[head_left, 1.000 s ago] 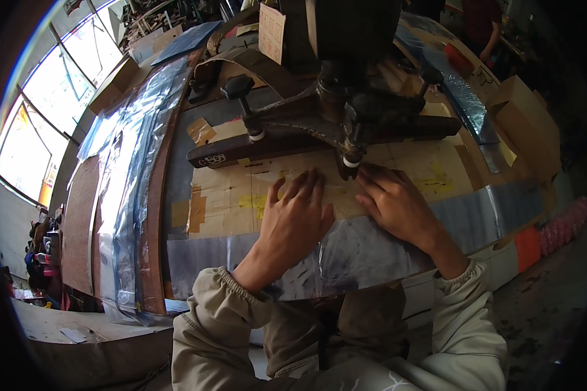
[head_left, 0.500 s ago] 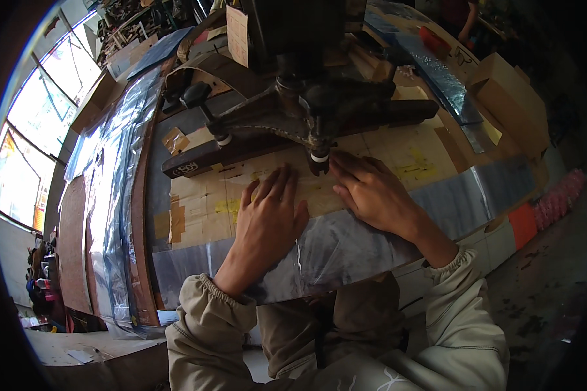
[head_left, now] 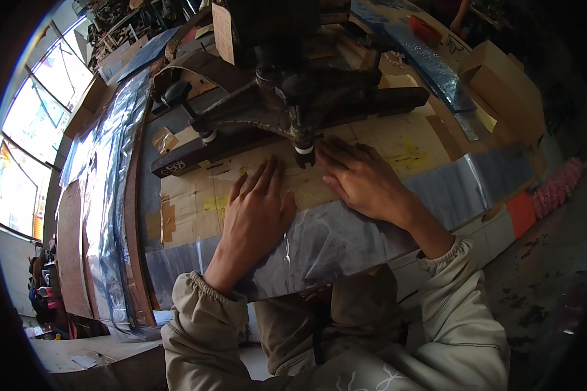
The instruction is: The person aligns a metallic strip on the work surface, applies a piece of tape to it by hand, and smooths the strip flat against the board.
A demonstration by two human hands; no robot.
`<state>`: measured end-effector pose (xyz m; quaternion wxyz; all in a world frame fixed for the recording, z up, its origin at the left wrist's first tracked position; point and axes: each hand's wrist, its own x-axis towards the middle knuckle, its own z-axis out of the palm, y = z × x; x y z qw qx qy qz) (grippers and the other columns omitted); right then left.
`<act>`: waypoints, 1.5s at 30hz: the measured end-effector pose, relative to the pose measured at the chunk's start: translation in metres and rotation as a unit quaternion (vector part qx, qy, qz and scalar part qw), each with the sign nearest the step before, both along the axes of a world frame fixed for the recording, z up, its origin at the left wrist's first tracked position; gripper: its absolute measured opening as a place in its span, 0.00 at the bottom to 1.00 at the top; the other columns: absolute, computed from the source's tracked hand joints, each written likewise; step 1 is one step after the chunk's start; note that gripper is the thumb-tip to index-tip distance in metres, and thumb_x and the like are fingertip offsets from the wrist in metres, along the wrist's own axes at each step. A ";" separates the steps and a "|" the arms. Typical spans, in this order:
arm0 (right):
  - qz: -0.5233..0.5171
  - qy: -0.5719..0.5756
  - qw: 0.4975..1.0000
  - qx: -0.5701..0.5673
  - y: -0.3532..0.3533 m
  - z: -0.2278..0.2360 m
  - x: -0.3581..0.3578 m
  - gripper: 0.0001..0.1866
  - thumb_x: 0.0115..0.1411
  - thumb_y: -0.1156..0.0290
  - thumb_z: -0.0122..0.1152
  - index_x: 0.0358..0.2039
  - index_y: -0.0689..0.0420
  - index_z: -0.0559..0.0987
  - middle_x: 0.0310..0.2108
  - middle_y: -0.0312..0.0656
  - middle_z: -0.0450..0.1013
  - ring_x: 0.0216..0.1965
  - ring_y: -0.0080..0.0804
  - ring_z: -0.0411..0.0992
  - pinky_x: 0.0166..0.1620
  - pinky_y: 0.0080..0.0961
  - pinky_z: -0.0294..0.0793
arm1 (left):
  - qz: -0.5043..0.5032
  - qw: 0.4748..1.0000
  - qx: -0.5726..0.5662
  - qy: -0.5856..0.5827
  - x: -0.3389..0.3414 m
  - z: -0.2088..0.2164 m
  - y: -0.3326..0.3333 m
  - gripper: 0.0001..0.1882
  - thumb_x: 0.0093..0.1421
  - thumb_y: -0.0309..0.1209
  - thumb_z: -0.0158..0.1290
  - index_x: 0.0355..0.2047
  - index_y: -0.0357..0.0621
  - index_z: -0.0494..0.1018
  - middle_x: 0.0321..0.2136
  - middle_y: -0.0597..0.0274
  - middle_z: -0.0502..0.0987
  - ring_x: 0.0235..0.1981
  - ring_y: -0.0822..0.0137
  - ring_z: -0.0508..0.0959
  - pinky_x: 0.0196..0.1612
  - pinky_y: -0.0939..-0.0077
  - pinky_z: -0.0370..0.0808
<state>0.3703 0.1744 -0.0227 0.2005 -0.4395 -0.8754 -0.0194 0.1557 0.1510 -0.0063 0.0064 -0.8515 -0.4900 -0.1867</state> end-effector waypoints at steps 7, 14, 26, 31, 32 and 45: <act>-0.004 -0.006 1.000 -0.012 0.000 0.001 0.003 0.21 0.63 0.62 0.47 0.52 0.62 0.71 0.56 0.43 0.66 0.59 0.39 0.60 0.58 0.40 0.59 | -0.009 1.000 -0.008 -0.013 0.000 -0.002 0.001 0.25 0.57 0.34 0.47 0.52 0.29 0.63 0.54 0.40 0.66 0.56 0.51 0.67 0.57 0.55 0.62; -0.008 -0.024 0.999 -0.023 0.000 0.003 0.001 0.21 0.63 0.62 0.47 0.54 0.60 0.69 0.57 0.42 0.64 0.60 0.39 0.59 0.59 0.40 0.58 | -0.011 1.000 -0.012 -0.027 -0.002 -0.003 0.001 0.26 0.56 0.33 0.48 0.51 0.27 0.63 0.54 0.38 0.64 0.56 0.50 0.66 0.56 0.55 0.63; -0.006 -0.026 1.000 0.004 0.001 0.002 0.003 0.22 0.62 0.61 0.48 0.53 0.60 0.70 0.56 0.42 0.65 0.58 0.39 0.61 0.57 0.39 0.60 | -0.017 0.999 -0.015 -0.031 0.000 -0.003 0.003 0.26 0.54 0.30 0.47 0.52 0.26 0.62 0.54 0.38 0.64 0.57 0.50 0.66 0.56 0.56 0.64; -0.006 -0.021 1.000 -0.002 0.001 0.003 0.003 0.23 0.62 0.62 0.48 0.54 0.60 0.69 0.56 0.42 0.65 0.58 0.39 0.61 0.57 0.40 0.61 | -0.018 0.999 -0.011 -0.028 0.000 -0.003 0.004 0.26 0.54 0.30 0.46 0.52 0.26 0.62 0.54 0.37 0.64 0.57 0.50 0.66 0.56 0.57 0.64; -0.011 -0.026 0.999 -0.014 0.001 0.003 0.004 0.22 0.62 0.61 0.48 0.54 0.59 0.68 0.57 0.42 0.64 0.59 0.39 0.61 0.58 0.40 0.60 | -0.021 0.999 -0.008 -0.027 0.000 -0.004 0.004 0.26 0.54 0.30 0.47 0.52 0.26 0.62 0.54 0.37 0.64 0.57 0.50 0.66 0.56 0.58 0.64; -0.003 -0.023 1.000 -0.011 0.003 0.003 0.005 0.23 0.61 0.61 0.49 0.54 0.60 0.68 0.56 0.42 0.65 0.58 0.40 0.61 0.57 0.41 0.61 | -0.020 1.000 0.002 -0.020 0.000 -0.004 0.004 0.26 0.54 0.30 0.47 0.52 0.26 0.62 0.53 0.37 0.65 0.56 0.50 0.66 0.55 0.58 0.64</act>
